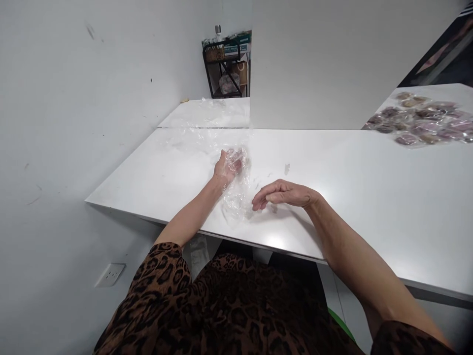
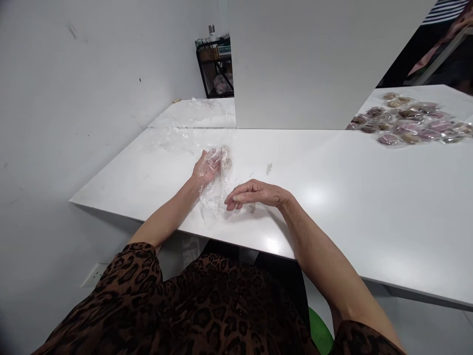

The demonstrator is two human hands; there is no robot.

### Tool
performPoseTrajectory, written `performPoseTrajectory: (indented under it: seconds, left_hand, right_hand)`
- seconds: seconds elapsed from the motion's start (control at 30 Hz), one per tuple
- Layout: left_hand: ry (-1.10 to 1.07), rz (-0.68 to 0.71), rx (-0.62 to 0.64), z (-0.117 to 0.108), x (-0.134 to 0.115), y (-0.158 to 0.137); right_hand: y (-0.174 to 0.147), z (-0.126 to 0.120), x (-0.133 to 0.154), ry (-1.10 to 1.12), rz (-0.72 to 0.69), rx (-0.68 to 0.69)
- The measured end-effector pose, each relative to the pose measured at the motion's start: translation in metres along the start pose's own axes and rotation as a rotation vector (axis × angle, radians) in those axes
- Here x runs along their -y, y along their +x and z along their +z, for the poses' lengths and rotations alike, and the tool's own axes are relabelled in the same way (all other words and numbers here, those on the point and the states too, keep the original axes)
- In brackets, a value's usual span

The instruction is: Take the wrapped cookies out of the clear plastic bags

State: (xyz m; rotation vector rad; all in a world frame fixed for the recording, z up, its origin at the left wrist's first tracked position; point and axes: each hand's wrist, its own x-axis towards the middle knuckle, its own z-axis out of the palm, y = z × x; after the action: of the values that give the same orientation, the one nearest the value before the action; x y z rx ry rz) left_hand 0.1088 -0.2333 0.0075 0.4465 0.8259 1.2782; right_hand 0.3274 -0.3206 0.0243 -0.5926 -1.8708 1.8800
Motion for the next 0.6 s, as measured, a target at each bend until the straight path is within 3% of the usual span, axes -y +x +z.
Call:
performPoseTrajectory:
  seconds: [0.03, 0.13, 0.2, 0.37, 0.5, 0.6]
  left_hand:
    - [-0.006, 0.005, -0.001, 0.002, -0.001, -0.002]
    - [0.027, 0.012, 0.031, 0.009, 0.001, -0.008]
    - [0.079, 0.019, 0.076, 0.014, 0.004, -0.012]
    - [0.149, 0.003, 0.222, 0.025, 0.004, -0.026]
    - [0.156, 0.061, 0.259, 0.034, -0.007, -0.038]
    - [0.145, 0.058, 0.263, 0.043, -0.015, -0.043]
  right_hand:
    - [0.003, 0.0, -0.004, 0.025, -0.015, -0.112]
    - [0.014, -0.001, -0.015, 0.035, -0.113, -0.619]
    - [0.019, -0.001, -0.02, 0.046, -0.15, -0.859]
    - [0.027, -0.006, -0.027, 0.287, -0.104, -1.008]
    - [0.028, -0.023, -0.033, 0.501, -0.028, -1.155]
    - [0.023, -0.034, -0.036, 0.46, -0.013, -1.238]
